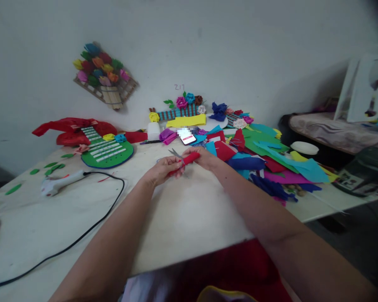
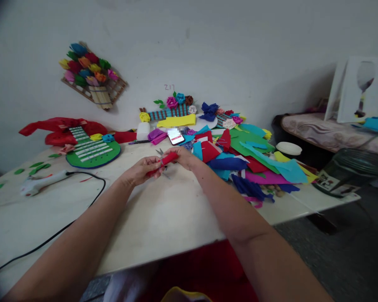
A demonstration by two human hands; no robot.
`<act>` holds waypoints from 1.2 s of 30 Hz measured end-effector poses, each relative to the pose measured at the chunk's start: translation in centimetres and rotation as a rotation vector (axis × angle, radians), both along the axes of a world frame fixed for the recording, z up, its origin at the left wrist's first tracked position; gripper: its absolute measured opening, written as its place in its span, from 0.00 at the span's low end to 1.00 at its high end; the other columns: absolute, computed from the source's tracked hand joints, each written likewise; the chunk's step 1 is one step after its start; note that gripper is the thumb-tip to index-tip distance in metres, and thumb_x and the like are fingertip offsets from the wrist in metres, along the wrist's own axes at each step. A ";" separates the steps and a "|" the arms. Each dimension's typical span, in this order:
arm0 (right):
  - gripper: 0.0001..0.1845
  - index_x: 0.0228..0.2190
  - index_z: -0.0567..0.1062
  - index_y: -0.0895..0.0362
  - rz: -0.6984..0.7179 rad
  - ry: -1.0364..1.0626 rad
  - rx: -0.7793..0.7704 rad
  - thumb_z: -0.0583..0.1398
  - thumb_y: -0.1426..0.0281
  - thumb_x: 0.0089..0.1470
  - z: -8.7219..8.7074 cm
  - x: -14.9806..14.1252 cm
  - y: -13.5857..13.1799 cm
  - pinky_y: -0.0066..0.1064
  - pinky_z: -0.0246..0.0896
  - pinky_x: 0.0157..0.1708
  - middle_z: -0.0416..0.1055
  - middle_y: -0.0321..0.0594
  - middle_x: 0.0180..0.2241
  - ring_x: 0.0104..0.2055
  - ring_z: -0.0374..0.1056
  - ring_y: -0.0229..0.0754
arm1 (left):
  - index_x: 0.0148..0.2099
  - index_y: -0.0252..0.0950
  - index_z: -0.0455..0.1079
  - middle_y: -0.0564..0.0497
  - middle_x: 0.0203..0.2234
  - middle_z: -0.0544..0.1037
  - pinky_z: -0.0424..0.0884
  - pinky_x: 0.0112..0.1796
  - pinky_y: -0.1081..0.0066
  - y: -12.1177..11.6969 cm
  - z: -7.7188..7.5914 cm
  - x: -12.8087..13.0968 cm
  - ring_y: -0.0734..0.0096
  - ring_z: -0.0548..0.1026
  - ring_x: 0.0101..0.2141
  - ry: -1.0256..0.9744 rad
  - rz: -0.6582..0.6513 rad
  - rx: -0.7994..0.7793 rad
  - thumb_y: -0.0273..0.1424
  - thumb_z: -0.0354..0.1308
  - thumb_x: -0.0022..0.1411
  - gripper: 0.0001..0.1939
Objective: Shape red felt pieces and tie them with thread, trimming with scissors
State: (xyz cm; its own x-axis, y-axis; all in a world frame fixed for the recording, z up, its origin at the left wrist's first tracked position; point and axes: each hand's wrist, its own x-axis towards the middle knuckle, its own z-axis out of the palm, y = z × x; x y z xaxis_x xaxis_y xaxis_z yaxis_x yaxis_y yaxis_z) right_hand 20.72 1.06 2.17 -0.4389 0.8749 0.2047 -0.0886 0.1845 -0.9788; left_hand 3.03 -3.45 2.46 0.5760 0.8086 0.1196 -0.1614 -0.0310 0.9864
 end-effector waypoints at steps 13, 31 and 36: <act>0.12 0.25 0.75 0.60 -0.132 0.149 0.100 0.62 0.64 0.37 -0.7 -2.8 -1.0 0.26 0.50 0.25 0.66 0.33 0.21 0.22 0.54 0.30 | 0.29 0.30 0.64 0.52 0.20 0.72 0.66 0.21 0.83 1.4 -0.7 0.3 0.84 0.68 0.18 -0.288 0.400 -0.166 0.25 0.59 0.51 0.05; 0.11 0.16 0.70 0.60 -0.238 0.020 0.022 0.63 0.65 0.31 -0.4 -2.6 -0.8 0.27 0.41 0.20 0.56 0.28 0.13 0.18 0.47 0.29 | 0.40 0.28 0.66 0.45 0.24 0.76 0.72 0.29 0.68 1.3 -0.8 0.0 0.66 0.75 0.24 -0.105 0.296 -0.028 0.28 0.59 0.48 0.15; 0.10 0.15 0.69 0.60 -0.222 -0.002 0.032 0.63 0.67 0.32 -0.5 -2.5 -0.9 0.27 0.44 0.22 0.59 0.29 0.13 0.18 0.50 0.29 | 0.38 0.30 0.65 0.49 0.21 0.75 0.69 0.24 0.72 0.9 -0.6 0.3 0.72 0.73 0.20 0.067 0.324 0.080 0.33 0.62 0.46 0.18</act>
State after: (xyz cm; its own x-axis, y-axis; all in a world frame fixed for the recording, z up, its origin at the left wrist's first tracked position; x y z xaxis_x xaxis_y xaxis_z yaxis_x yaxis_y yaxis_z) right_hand 18.18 0.18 1.68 -0.2364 0.9433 0.2329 -0.0401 0.2300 -0.9724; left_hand 3.34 -2.52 1.81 0.2991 0.9406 0.1608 -0.0651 -0.1480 0.9868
